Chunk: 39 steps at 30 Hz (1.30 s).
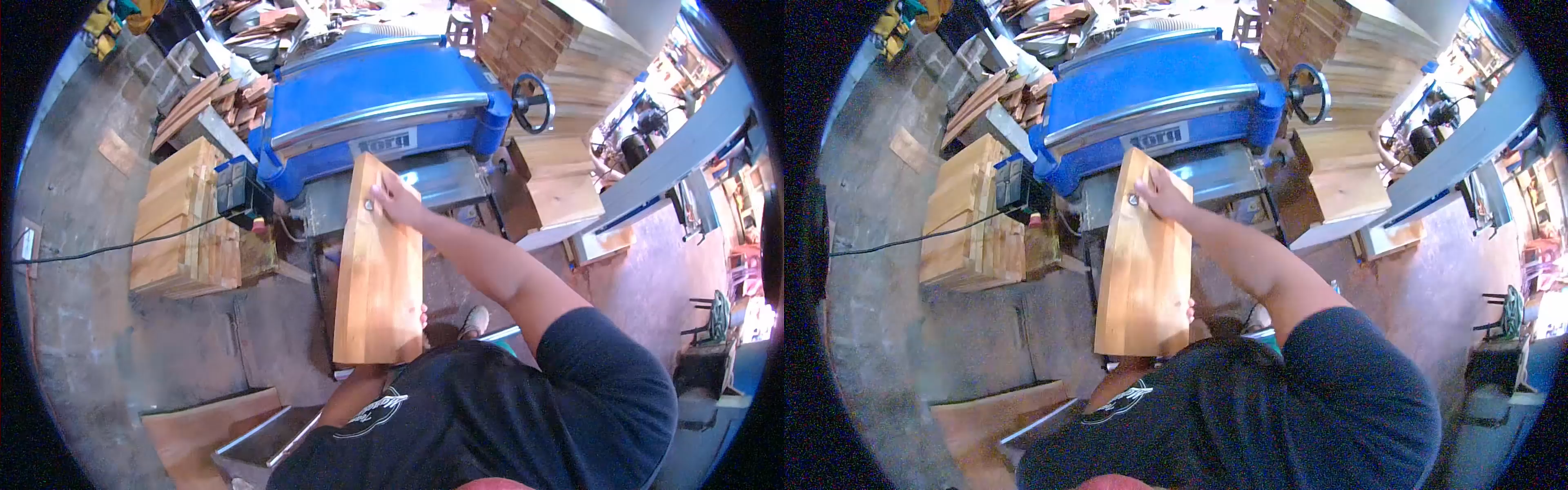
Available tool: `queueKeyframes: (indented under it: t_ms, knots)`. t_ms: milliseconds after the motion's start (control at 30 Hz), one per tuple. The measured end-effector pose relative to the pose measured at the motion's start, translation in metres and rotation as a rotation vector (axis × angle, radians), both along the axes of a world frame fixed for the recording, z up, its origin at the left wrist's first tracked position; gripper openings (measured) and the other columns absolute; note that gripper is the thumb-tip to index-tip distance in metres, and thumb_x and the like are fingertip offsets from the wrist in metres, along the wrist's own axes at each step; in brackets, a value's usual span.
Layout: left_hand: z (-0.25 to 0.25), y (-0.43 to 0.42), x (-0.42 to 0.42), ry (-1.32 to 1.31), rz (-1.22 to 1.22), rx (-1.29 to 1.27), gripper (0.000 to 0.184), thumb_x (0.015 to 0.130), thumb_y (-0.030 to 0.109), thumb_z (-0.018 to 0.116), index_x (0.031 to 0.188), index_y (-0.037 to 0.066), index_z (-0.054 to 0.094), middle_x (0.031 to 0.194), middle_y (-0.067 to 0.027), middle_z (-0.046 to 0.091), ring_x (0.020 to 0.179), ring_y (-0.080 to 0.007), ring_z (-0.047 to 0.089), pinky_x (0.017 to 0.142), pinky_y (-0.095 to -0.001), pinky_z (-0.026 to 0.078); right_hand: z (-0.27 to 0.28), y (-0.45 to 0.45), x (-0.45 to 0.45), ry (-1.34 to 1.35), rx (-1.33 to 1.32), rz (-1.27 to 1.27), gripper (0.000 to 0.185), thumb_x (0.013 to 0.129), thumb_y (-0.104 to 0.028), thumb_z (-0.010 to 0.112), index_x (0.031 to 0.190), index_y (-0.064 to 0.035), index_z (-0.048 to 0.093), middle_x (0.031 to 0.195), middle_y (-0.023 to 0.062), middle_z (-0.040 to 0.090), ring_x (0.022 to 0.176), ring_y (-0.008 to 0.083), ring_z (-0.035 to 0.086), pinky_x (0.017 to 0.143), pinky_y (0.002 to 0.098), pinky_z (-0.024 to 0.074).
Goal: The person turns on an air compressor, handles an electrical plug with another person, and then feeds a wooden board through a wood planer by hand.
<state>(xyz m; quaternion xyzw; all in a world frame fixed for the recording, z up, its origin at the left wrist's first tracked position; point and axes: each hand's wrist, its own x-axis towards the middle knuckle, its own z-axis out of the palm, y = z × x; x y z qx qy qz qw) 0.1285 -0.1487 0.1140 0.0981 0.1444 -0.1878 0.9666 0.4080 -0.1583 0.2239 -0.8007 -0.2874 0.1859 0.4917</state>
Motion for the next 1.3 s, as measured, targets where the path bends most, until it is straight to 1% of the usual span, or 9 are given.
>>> queueKeyframes:
  t_ms: [133, 333, 667, 767, 1033, 1133, 1200, 1267, 1300]
  knots:
    - [0.007, 0.006, 0.003, -0.020, 0.038, 0.015, 0.035, 0.094, 0.027, 0.052, 0.116, 0.000, 0.052, 0.101, -0.0139, 0.059, 0.093, -0.0246, 0.059, 0.080, -0.0378, 0.052, 0.053, -0.056, -0.064, 0.278, 0.175, 0.232, 0.077, 0.091, -0.048, 0.053, 0.145, -0.0014, 0.022, 0.148, 0.0283, 0.021, 0.141, 0.0336, 0.016, 0.114, 0.0374, 0.0186]
    - [0.013, -0.004, 0.015, -0.038, 0.141, -0.017, 0.034, 0.094, 0.027, 0.052, 0.116, 0.001, 0.052, 0.101, -0.0138, 0.059, 0.094, -0.0244, 0.059, 0.080, -0.0376, 0.051, 0.024, -0.117, -0.169, -0.102, -0.097, 0.456, 0.094, 0.080, -0.054, 0.065, 0.147, -0.0072, 0.018, 0.152, 0.0269, 0.010, 0.142, 0.0398, 0.009, 0.114, 0.0425, 0.0170]
    - [0.014, -0.043, -0.001, -0.018, 0.255, -0.146, 0.034, 0.093, 0.027, 0.053, 0.116, 0.001, 0.052, 0.102, -0.0137, 0.060, 0.095, -0.0240, 0.060, 0.081, -0.0373, 0.051, 0.059, -0.112, -0.216, -0.461, -0.444, 0.821, 0.105, 0.062, -0.053, 0.076, 0.144, -0.0092, 0.028, 0.147, 0.0263, 0.024, 0.138, 0.0445, 0.020, 0.108, 0.0601, 0.0202]
    - [0.013, -0.048, -0.002, -0.020, 0.270, -0.164, 0.034, 0.093, 0.027, 0.053, 0.116, 0.001, 0.052, 0.102, -0.0137, 0.060, 0.095, -0.0239, 0.060, 0.081, -0.0372, 0.051, 0.055, -0.115, -0.231, -0.733, -0.504, 0.746, 0.105, 0.062, -0.051, 0.077, 0.145, -0.0109, 0.027, 0.147, 0.0245, 0.025, 0.137, 0.0427, 0.024, 0.107, 0.0613, 0.0214]
    - [0.012, -0.052, 0.006, -0.048, 0.267, -0.195, 0.034, 0.093, 0.027, 0.053, 0.115, 0.001, 0.052, 0.102, -0.0136, 0.060, 0.096, -0.0237, 0.060, 0.081, -0.0369, 0.051, 0.065, -0.121, -0.237, -0.791, -0.517, 0.636, 0.105, 0.060, -0.027, 0.079, 0.147, -0.0127, 0.022, 0.147, 0.0241, 0.026, 0.137, 0.0436, 0.023, 0.107, 0.0612, 0.0224]
    - [0.011, -0.054, 0.013, -0.067, 0.251, -0.197, 0.034, 0.093, 0.027, 0.053, 0.115, 0.001, 0.052, 0.102, -0.0135, 0.060, 0.096, -0.0236, 0.060, 0.081, -0.0368, 0.051, 0.089, -0.136, -0.231, -0.630, -0.494, 0.600, 0.105, 0.065, -0.026, 0.079, 0.149, -0.0126, 0.017, 0.147, 0.0229, 0.027, 0.138, 0.0403, 0.024, 0.108, 0.0582, 0.0240]
    - [0.008, -0.046, 0.020, -0.103, 0.235, -0.180, 0.034, 0.093, 0.027, 0.053, 0.115, 0.001, 0.053, 0.102, -0.0135, 0.060, 0.096, -0.0235, 0.060, 0.081, -0.0368, 0.051, 0.106, -0.153, -0.223, 0.051, -0.118, 0.429, 0.105, 0.072, -0.038, 0.078, 0.150, -0.0123, 0.011, 0.149, 0.0195, 0.025, 0.138, 0.0336, 0.027, 0.108, 0.0519, 0.0274]
    - [0.007, -0.035, 0.029, -0.159, 0.202, -0.139, 0.034, 0.093, 0.027, 0.054, 0.115, 0.001, 0.053, 0.102, -0.0135, 0.060, 0.097, -0.0234, 0.060, 0.081, -0.0367, 0.051, 0.122, -0.168, -0.210, 0.360, 0.185, 0.395, 0.104, 0.075, -0.045, 0.073, 0.150, -0.0121, 0.009, 0.150, 0.0173, 0.025, 0.137, 0.0303, 0.029, 0.108, 0.0485, 0.0290]
    - [0.097, -0.026, 0.041, 0.060, 0.057, 0.583, 0.047, 0.092, 0.031, 0.056, 0.126, 0.000, 0.048, 0.108, -0.0154, 0.061, 0.100, -0.0231, 0.060, 0.085, -0.0351, 0.051, 0.128, -0.176, -0.206, 0.658, 0.504, 0.358, 0.103, 0.078, -0.053, 0.069, 0.150, -0.0119, 0.007, 0.150, 0.0150, 0.024, 0.136, 0.0269, 0.031, 0.108, 0.0452, 0.0306]
